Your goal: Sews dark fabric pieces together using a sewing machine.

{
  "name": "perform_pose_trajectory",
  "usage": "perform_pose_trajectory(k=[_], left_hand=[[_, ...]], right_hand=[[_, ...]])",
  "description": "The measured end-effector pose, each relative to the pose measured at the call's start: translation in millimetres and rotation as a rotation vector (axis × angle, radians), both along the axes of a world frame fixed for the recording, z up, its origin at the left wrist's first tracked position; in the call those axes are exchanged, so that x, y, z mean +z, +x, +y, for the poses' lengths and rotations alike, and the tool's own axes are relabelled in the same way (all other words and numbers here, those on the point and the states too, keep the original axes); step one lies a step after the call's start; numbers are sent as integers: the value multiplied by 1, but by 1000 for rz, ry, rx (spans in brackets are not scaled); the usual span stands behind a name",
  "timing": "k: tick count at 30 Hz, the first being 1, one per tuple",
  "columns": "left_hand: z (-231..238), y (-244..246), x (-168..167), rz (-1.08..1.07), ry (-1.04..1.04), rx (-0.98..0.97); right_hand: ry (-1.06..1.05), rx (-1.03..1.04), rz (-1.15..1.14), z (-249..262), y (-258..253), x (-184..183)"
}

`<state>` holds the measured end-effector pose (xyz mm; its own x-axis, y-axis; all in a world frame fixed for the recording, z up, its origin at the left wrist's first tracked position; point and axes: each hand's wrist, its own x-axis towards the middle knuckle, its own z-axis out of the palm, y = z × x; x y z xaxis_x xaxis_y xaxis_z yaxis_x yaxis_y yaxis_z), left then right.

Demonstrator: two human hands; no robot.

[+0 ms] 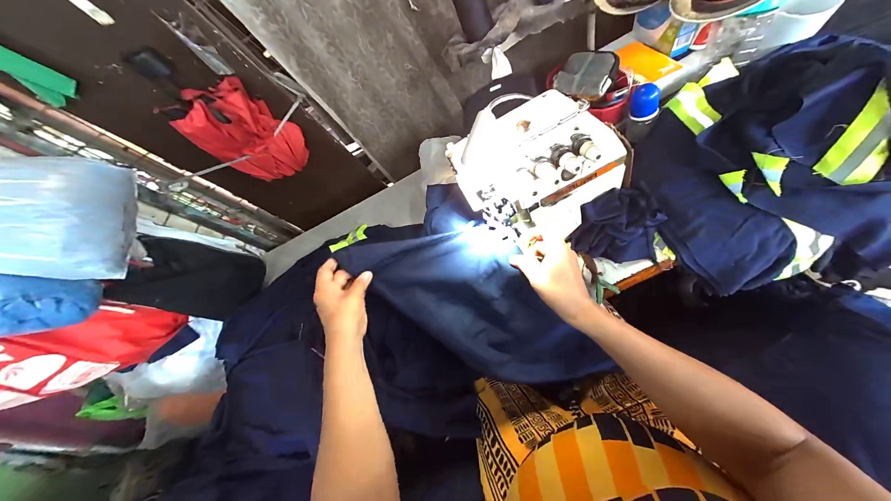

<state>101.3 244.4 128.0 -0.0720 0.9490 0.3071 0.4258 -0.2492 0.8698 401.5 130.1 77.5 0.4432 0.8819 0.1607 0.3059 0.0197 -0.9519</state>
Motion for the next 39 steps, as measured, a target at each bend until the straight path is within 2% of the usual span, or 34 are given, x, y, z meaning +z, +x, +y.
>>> perform_pose_trajectory(k=[3,5,7,10,15,20,23,28,32,39], left_hand=[[-17,11,-7,159,-124,77],[-59,28,-24,74,-114,100],[-97,45,-45,-27,-197,74],[-121,57,-73,-118,-260,35],[-109,48,-73,-354,-299,101],[-109,44,-75,-343,-271,94],[-110,44,-77,-344,-252,93],[-115,41,-74,-349,-222,73],[-109,38,-64,-314,-160,33],[-74,33,-38,-231,-8,-14]], right_hand=[[111,2,54,-9,-6,-19],[131,11,133,-12,-5,-24],[141,24,199,-13,-4,-22],[190,53,217,-13,-3,-25],[145,43,216,-7,7,-38],[-87,127,336,6,16,-41],[-164,241,268,2,25,-39],[-206,345,35,-19,32,-45],[-185,306,-14,-29,28,-34],[-83,249,-94,-9,29,-20]])
